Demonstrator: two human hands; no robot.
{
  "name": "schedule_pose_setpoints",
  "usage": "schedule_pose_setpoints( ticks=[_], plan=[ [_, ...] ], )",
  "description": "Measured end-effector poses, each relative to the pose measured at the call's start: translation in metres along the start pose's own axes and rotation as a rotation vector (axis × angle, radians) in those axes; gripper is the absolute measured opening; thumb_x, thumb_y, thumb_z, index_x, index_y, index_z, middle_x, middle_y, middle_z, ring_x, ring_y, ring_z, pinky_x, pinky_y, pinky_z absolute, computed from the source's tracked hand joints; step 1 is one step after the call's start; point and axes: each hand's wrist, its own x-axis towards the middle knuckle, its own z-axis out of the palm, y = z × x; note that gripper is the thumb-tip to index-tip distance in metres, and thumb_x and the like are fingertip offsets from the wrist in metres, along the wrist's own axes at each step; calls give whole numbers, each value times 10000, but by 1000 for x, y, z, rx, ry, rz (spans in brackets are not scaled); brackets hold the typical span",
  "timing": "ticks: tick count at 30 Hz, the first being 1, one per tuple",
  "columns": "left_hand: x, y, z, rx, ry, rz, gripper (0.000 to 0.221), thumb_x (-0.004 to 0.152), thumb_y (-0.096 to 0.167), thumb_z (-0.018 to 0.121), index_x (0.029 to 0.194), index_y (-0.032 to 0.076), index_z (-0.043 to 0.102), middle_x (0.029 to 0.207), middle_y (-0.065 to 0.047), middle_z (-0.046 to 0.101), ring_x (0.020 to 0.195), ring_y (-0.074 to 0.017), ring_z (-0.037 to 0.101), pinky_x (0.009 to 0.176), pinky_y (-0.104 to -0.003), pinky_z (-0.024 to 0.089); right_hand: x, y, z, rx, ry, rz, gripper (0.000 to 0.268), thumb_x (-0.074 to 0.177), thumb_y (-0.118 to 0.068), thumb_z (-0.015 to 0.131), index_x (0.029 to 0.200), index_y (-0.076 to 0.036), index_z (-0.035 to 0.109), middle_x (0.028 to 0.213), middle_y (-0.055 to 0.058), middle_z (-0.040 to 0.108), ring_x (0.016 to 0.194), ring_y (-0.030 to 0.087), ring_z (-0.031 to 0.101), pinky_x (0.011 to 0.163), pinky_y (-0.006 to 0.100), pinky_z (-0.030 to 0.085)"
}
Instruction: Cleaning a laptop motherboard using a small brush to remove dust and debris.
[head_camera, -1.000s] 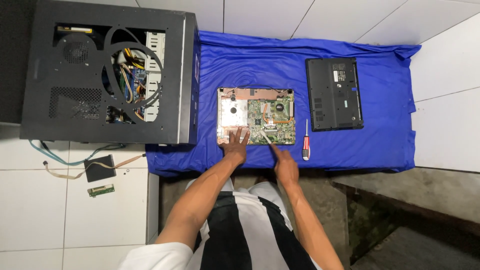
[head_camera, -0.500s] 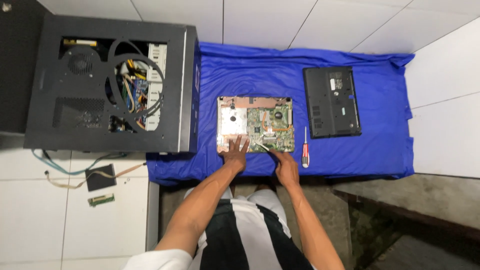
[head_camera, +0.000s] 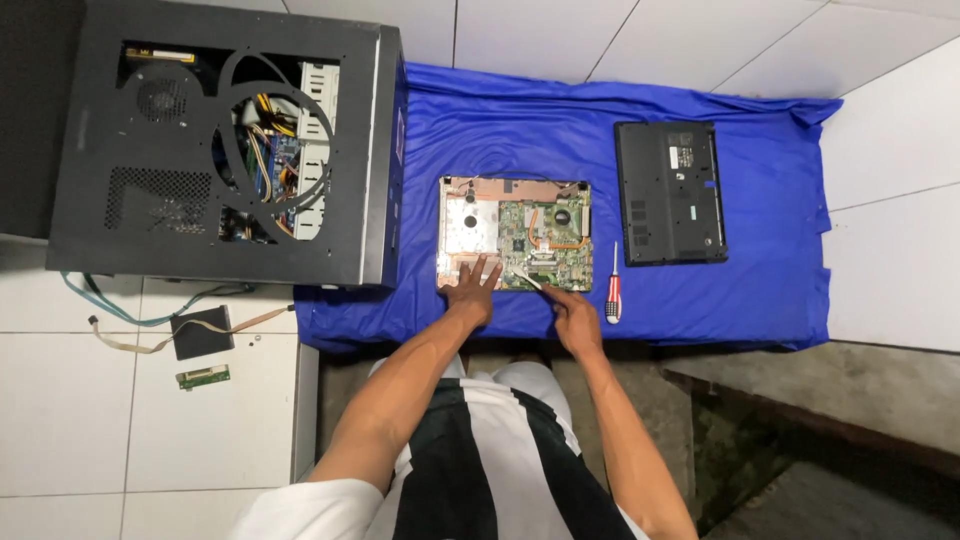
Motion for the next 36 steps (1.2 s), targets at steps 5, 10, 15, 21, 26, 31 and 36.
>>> schedule_pose_setpoints(
  ticks=[5, 10, 15, 21, 26, 31, 36],
  plan=[
    [-12, 8, -10, 11, -11, -22, 1067, 869, 9, 683, 1648, 289, 8, 1716, -119, -128, 1562, -406, 5, 993, -776, 352, 11, 4, 8, -85, 53, -22, 588, 914, 51, 553, 1325, -339, 709, 943, 154, 688, 1032, 371, 677, 981, 475, 534],
    [-14, 10, -10, 43, -15, -32, 1041, 893, -4, 654, 1648, 301, 5, 1718, -113, -127, 1562, -406, 5, 997, -778, 339, 1, 17, 7, -5, -41, -6, 582, 917, 6, 560, 1285, -418, 717, 944, 110, 714, 1051, 338, 690, 981, 454, 547],
    [-30, 11, -27, 38, -20, -27, 968, 944, 1, 592, 1648, 307, 2, 1722, -110, -117, 1571, -392, 6, 1005, -770, 344, 0, 25, 4, 4, 44, 9, 554, 929, 18, 551, 1280, -372, 730, 933, 142, 684, 1029, 374, 681, 988, 462, 531],
    [-30, 19, -22, 60, -35, -61, 878, 1003, -6, 502, 1648, 287, -17, 1710, -137, -155, 1567, -418, -13, 965, -764, 393, -13, 58, 12, 80, 48, 28, 524, 960, 8, 552, 1299, -355, 722, 957, 155, 689, 1060, 378, 673, 998, 460, 521],
    [-29, 23, -23, 76, -34, -66, 856, 1011, -9, 471, 1646, 289, -19, 1710, -135, -146, 1565, -420, -10, 946, -765, 416, -12, 68, -4, -36, 141, 58, 502, 954, 0, 575, 1278, -352, 727, 963, 167, 679, 1054, 383, 666, 1012, 480, 505],
    [-22, 21, -18, 65, -43, -75, 848, 1014, -32, 432, 1643, 294, -33, 1708, -128, -168, 1565, -428, -32, 922, -761, 433, -20, 22, 38, -12, 74, -53, 587, 910, 33, 560, 1295, -383, 711, 932, 104, 680, 1030, 325, 675, 993, 422, 525],
    [-21, 19, -17, 38, -37, -75, 841, 1015, -26, 428, 1641, 312, -20, 1708, -112, -169, 1564, -428, -25, 898, -761, 455, -13, 53, 30, -30, 211, 32, 567, 915, 47, 543, 1317, -321, 700, 937, 154, 658, 1020, 360, 663, 986, 452, 522]
  ],
)
